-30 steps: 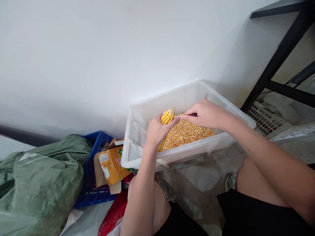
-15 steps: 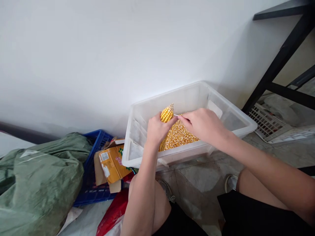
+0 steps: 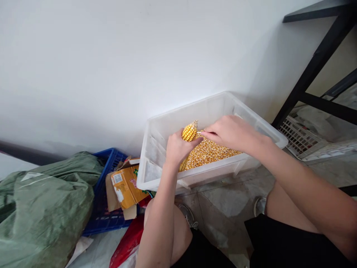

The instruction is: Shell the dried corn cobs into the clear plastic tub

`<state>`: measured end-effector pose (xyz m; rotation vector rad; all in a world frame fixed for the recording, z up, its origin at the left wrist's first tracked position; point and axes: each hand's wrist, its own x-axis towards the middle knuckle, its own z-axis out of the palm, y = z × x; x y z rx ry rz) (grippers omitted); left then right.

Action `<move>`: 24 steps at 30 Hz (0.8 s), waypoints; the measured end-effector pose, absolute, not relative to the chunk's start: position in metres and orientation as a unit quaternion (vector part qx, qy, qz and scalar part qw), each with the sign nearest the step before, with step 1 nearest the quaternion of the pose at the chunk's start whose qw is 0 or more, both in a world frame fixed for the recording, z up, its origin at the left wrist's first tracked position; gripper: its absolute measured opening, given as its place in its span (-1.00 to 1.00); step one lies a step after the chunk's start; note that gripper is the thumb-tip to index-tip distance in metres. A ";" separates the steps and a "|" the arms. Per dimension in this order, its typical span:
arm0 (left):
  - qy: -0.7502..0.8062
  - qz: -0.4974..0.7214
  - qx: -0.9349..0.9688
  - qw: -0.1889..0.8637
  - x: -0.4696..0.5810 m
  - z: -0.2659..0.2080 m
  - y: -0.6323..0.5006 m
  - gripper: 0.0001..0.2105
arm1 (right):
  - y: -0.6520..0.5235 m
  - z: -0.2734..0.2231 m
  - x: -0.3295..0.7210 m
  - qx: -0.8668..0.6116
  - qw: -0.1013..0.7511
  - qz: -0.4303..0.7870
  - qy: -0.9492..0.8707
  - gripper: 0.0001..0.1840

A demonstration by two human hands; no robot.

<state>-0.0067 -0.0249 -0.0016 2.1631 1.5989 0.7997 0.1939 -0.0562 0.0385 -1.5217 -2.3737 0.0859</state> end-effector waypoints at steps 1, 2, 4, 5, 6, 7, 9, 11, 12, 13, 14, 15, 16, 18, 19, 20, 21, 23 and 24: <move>0.557 0.283 0.761 0.178 -0.007 -0.001 -0.026 -0.59 | -0.053 0.040 0.198 -0.522 0.166 0.058 -0.835 -0.46; 0.551 0.283 0.762 0.188 -0.007 0.000 -0.027 -0.60 | -0.050 0.041 0.202 -0.511 0.172 0.088 -0.837 -0.46; 0.542 0.282 0.765 0.202 -0.006 0.002 -0.029 -0.59 | -0.043 0.040 0.211 -0.496 0.178 0.147 -0.837 -0.48; 0.540 0.281 0.766 0.207 -0.006 0.002 -0.030 -0.58 | -0.039 0.039 0.216 -0.493 0.177 0.173 -0.834 -0.49; 0.538 0.278 0.768 0.210 -0.005 0.002 -0.031 -0.57 | -0.035 0.037 0.222 -0.494 0.175 0.196 -0.829 -0.50; 0.536 0.275 0.770 0.212 -0.004 0.002 -0.031 -0.57 | -0.032 0.035 0.227 -0.496 0.172 0.216 -0.823 -0.51; 0.533 0.267 0.774 0.213 -0.004 0.001 -0.031 -0.56 | -0.026 0.030 0.239 -0.506 0.166 0.249 -0.809 -0.51; 0.531 0.266 0.777 0.211 -0.004 0.000 -0.030 -0.59 | -0.021 0.026 0.249 -0.518 0.169 0.273 -0.793 -0.52; 0.531 0.269 0.776 0.210 -0.004 0.000 -0.030 -0.61 | -0.020 0.024 0.253 -0.524 0.175 0.281 -0.784 -0.52; 0.532 0.274 0.773 0.211 -0.005 0.000 -0.030 -0.63 | -0.018 0.023 0.255 -0.529 0.185 0.288 -0.776 -0.52; 0.532 0.282 0.769 0.215 -0.005 0.000 -0.029 -0.65 | -0.017 0.021 0.257 -0.533 0.198 0.294 -0.768 -0.52; 0.532 0.291 0.764 0.221 -0.006 0.001 -0.029 -0.64 | -0.017 0.020 0.257 -0.536 0.214 0.299 -0.760 -0.51; 0.530 0.299 0.760 0.228 -0.006 0.001 -0.029 -0.63 | -0.016 0.018 0.256 -0.538 0.229 0.303 -0.752 -0.51; 0.526 0.310 0.755 0.238 -0.006 0.002 -0.029 -0.59 | -0.016 0.016 0.251 -0.539 0.251 0.309 -0.743 -0.51; 0.528 0.312 0.754 0.237 -0.005 0.002 -0.028 -0.58 | -0.016 0.014 0.249 -0.536 0.258 0.309 -0.742 -0.51; 0.532 0.311 0.753 0.231 -0.005 0.002 -0.028 -0.57 | -0.016 0.012 0.247 -0.533 0.262 0.309 -0.743 -0.51; 0.540 0.308 0.751 0.221 -0.005 0.002 -0.028 -0.57 | -0.015 0.011 0.245 -0.529 0.265 0.306 -0.746 -0.51; 0.558 0.305 0.746 0.201 -0.005 0.001 -0.028 -0.57 | -0.013 0.007 0.242 -0.521 0.272 0.301 -0.751 -0.51; 0.565 0.304 0.742 0.194 -0.005 0.001 -0.028 -0.57 | -0.012 0.005 0.241 -0.518 0.275 0.299 -0.753 -0.51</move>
